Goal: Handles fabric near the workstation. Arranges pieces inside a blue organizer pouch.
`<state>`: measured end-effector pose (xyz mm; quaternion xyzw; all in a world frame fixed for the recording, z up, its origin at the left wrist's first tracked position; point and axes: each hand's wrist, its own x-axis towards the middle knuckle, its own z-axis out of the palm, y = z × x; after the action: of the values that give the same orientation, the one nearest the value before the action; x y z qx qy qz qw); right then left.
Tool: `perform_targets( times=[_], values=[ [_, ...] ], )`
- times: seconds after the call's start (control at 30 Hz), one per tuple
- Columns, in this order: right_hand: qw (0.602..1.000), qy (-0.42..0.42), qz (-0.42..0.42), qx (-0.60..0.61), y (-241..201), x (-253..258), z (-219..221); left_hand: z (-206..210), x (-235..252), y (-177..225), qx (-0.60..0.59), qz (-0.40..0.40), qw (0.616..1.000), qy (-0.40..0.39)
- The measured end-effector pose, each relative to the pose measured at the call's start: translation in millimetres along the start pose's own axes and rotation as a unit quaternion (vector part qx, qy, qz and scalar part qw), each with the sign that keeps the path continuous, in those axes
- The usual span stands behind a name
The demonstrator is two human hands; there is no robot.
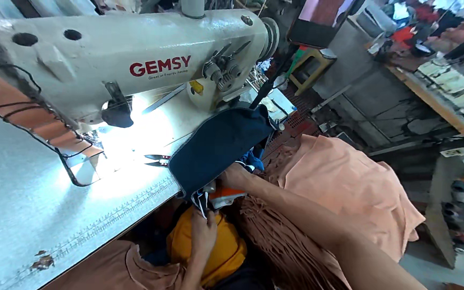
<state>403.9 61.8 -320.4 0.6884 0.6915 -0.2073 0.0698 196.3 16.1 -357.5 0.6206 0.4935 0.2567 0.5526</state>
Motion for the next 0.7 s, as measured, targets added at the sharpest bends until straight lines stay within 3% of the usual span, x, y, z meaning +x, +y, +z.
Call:
perform_targets(
  times=[0.5, 0.7],
  values=[
    [0.993, -0.093, 0.067, 0.002, -7, 3, -11, -1, -2, -5, 0.036, 0.011, 0.999, -0.002],
    [0.992, -0.020, 0.124, 0.032, -20, 2, -3, 1, -2, -6, 0.052, 0.021, 0.998, -0.004]
  ],
)
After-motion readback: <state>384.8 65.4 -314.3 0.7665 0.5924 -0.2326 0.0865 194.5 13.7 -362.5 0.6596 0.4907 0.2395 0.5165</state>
